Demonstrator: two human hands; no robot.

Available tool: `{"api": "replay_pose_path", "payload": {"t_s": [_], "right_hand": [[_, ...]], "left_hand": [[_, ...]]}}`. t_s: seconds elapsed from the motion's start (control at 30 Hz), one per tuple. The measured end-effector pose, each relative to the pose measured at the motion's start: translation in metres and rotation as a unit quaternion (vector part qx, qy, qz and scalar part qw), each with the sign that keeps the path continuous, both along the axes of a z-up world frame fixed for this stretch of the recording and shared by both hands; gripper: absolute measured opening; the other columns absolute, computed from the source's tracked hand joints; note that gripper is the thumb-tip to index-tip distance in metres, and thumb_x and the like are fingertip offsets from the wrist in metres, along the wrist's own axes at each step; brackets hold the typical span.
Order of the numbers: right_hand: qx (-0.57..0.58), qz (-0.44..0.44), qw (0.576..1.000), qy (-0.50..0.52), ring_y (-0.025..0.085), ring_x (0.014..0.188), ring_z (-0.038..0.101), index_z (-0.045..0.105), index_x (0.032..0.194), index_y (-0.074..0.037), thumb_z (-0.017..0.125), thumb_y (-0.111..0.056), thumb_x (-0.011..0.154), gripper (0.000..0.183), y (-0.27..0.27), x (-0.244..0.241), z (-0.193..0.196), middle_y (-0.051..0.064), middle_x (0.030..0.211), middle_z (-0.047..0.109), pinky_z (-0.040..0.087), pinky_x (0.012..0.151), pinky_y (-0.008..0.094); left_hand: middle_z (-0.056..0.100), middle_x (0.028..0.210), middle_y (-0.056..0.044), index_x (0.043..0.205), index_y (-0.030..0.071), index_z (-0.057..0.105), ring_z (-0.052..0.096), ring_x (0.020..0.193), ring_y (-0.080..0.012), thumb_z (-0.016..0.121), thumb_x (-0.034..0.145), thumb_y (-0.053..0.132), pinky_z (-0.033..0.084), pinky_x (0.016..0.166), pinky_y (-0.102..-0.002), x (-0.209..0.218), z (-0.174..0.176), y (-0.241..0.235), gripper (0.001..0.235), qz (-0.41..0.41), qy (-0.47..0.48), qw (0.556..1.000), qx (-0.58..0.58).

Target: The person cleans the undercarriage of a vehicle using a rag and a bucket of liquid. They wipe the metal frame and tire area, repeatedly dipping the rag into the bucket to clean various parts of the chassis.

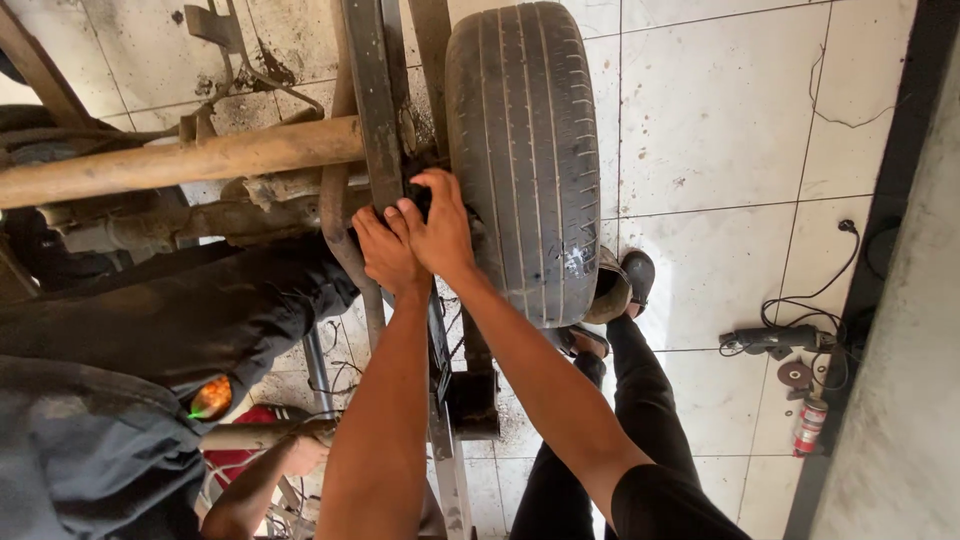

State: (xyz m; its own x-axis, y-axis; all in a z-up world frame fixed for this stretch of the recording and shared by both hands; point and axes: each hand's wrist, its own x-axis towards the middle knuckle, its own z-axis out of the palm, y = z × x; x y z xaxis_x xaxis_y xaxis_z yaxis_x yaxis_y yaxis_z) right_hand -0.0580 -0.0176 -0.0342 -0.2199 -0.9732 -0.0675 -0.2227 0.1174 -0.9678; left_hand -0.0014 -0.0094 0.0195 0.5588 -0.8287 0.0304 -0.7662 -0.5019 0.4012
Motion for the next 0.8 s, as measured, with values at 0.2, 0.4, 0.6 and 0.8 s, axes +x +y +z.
{"api": "replay_pose_path", "payload": {"t_s": [0.2,0.4,0.6,0.8], "right_hand": [[0.161,0.094,0.956,-0.227,0.033,0.146,0.046,0.044,0.152,-0.002,0.055,-0.048,0.103,0.067,0.014,-0.006,0.009,0.021,0.155,0.049,0.036,0.119,0.043],[0.244,0.120,0.940,-0.205,0.038,0.148,0.037,0.039,0.152,0.002,0.040,-0.078,0.094,0.099,-0.072,0.012,-0.029,0.025,0.158,0.040,0.029,0.118,0.045],[0.219,0.041,0.975,0.005,0.039,0.137,0.055,0.060,0.140,-0.003,0.049,-0.053,0.104,0.063,-0.022,0.035,-0.065,0.019,0.149,0.058,0.042,0.117,0.044],[0.170,0.054,0.983,-0.051,0.034,0.133,0.054,0.059,0.143,-0.005,0.059,-0.017,0.096,0.048,-0.004,0.024,-0.045,0.018,0.142,0.057,0.043,0.112,0.040]], "left_hand": [[0.057,0.114,-0.018,0.117,0.004,0.052,0.061,0.103,-0.0448,0.042,0.107,0.042,0.048,0.076,-0.056,0.004,-0.003,0.004,0.040,0.000,0.017,1.000,0.003],[0.055,0.120,-0.021,0.123,0.002,0.050,0.057,0.108,-0.0479,0.041,0.109,0.039,0.047,0.082,-0.059,0.007,-0.010,0.002,0.041,-0.028,-0.009,1.000,-0.012],[0.056,0.118,-0.019,0.118,0.002,0.050,0.060,0.106,-0.0456,0.040,0.109,0.042,0.047,0.076,-0.058,0.003,-0.007,-0.003,0.043,0.004,0.011,0.999,0.030],[0.055,0.114,-0.019,0.115,0.001,0.051,0.061,0.100,-0.0451,0.041,0.105,0.046,0.048,0.071,-0.056,0.001,-0.002,-0.003,0.047,0.015,0.013,0.999,0.033]]}}
